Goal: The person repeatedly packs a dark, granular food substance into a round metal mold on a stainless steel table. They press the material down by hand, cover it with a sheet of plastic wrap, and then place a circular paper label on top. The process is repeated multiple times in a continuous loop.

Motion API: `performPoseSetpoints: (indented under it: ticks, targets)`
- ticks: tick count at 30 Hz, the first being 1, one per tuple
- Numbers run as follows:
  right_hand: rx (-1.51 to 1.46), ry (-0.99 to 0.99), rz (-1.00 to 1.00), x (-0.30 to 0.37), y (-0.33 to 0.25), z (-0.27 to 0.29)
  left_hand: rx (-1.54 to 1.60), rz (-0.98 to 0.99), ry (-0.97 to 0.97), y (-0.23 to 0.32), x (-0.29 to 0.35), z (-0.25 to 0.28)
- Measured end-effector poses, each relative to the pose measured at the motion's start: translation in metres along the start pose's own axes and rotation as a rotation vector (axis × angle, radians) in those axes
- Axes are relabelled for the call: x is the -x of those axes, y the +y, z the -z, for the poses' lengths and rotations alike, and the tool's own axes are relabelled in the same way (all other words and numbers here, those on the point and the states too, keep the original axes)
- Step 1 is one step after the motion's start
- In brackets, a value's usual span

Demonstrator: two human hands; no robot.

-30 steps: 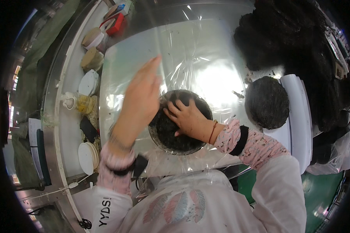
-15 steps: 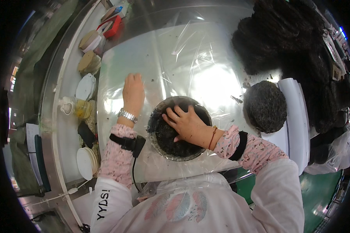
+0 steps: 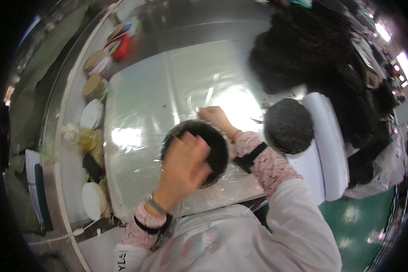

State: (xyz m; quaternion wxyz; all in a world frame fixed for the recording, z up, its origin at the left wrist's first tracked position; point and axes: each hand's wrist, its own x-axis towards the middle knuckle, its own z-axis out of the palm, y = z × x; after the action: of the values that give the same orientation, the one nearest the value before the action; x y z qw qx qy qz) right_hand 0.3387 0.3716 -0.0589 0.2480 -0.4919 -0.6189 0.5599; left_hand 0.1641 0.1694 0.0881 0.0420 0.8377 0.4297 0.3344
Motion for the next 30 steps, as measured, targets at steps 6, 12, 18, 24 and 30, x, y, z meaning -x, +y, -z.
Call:
performPoseSetpoints:
  ticks: [6,12,18,24,30]
  targets:
    - [0.726,0.289,0.467,0.141,-0.071,0.096,-0.139,-0.146,-0.377,0.026,0.031,-0.030]
    - [1.006,0.325,0.081,0.238,0.024,0.175,-0.065,-0.160,-0.343,0.028,0.026,-0.032]
    - [1.061,0.527,0.371,0.226,-0.022,0.172,0.275,0.046,-0.057,0.024,0.026,0.002]
    - [1.064,0.185,0.967,0.228,-0.112,0.049,0.121,0.210,0.330,0.015,0.040,0.045]
    - [0.888,-0.357,0.835,0.228,-0.111,-0.005,0.078,0.436,-0.146,0.003,0.051,0.023]
